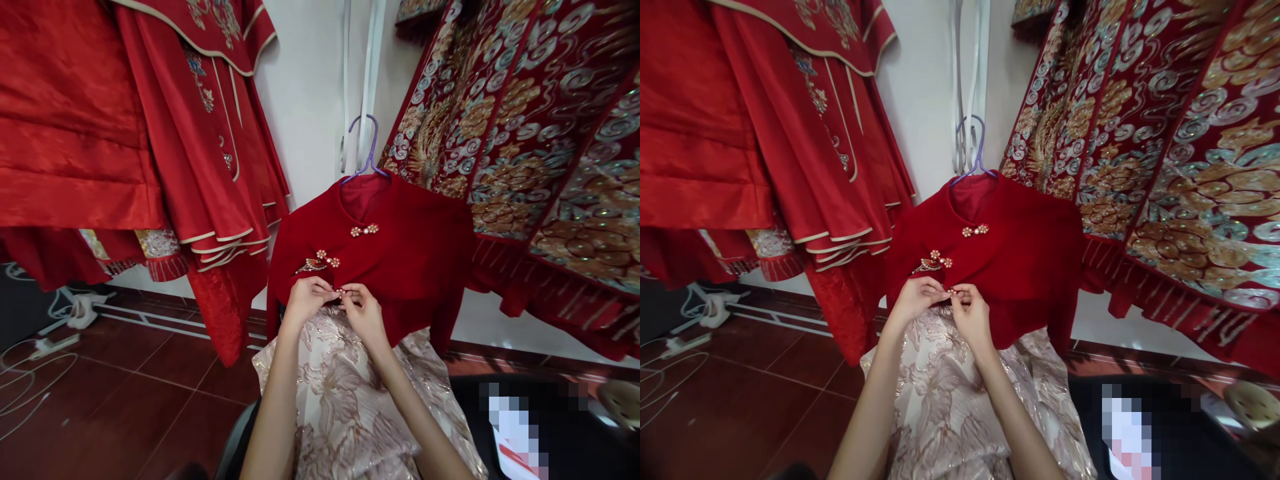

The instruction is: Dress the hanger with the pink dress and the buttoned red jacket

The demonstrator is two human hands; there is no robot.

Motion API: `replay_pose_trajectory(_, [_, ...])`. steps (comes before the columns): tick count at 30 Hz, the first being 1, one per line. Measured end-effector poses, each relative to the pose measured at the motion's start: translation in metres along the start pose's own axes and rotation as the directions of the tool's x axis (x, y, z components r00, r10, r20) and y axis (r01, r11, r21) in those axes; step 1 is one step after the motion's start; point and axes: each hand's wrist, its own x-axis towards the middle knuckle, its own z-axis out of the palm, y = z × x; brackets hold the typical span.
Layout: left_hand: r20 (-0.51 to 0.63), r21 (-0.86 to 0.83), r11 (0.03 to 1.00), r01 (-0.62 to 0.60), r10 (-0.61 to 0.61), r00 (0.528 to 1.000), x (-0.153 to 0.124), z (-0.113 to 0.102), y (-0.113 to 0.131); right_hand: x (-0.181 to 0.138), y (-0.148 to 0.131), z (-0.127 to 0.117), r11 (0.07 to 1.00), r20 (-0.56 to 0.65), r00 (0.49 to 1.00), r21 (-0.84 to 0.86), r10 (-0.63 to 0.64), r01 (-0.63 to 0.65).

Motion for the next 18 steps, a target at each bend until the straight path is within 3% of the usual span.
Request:
replay_pose_trajectory(5, [0.183, -0.258, 0.964, 0.057, -0.009, 0.983, -0.006, 0.003, 0.016, -0.004, -0.009, -0.002, 0.994, -0.014, 0.998, 0.092, 0.06, -0.058])
replay_pose_trajectory(7, [0.016, -0.412, 0.911, -0.002, 0.01, 1.0, -0.003, 0.007, 0.019, -0.007, -0.016, -0.003, 0.982, -0.068, 0.994, 0.173, 0.088, -0.075])
replay_pose_trajectory(9, [-0.216, -0.504, 0.861, -0.07, -0.047, 0.975, 0.003, 0.011, 0.018, -0.01, -0.021, -0.005, 0.965, -0.151, 0.982, 0.25, 0.116, -0.076])
replay_pose_trajectory(10, [-0.256, -0.542, 0.838, -0.066, -0.089, 0.963, 0.006, 0.014, 0.017, -0.012, -0.024, -0.005, 0.96, -0.197, 0.972, 0.272, 0.125, -0.068])
replay_pose_trajectory(14, [-0.12, -0.715, 0.699, 0.014, -0.142, 0.983, 0.016, 0.026, 0.019, -0.013, -0.025, -0.008, 0.985, -0.328, 0.944, 0.168, 0.035, 0.022])
replay_pose_trajectory(18, [-0.116, -0.802, 0.598, -0.005, -0.147, 0.982, 0.015, 0.036, 0.027, -0.011, -0.02, -0.009, 0.993, -0.357, 0.931, 0.065, -0.07, 0.1])
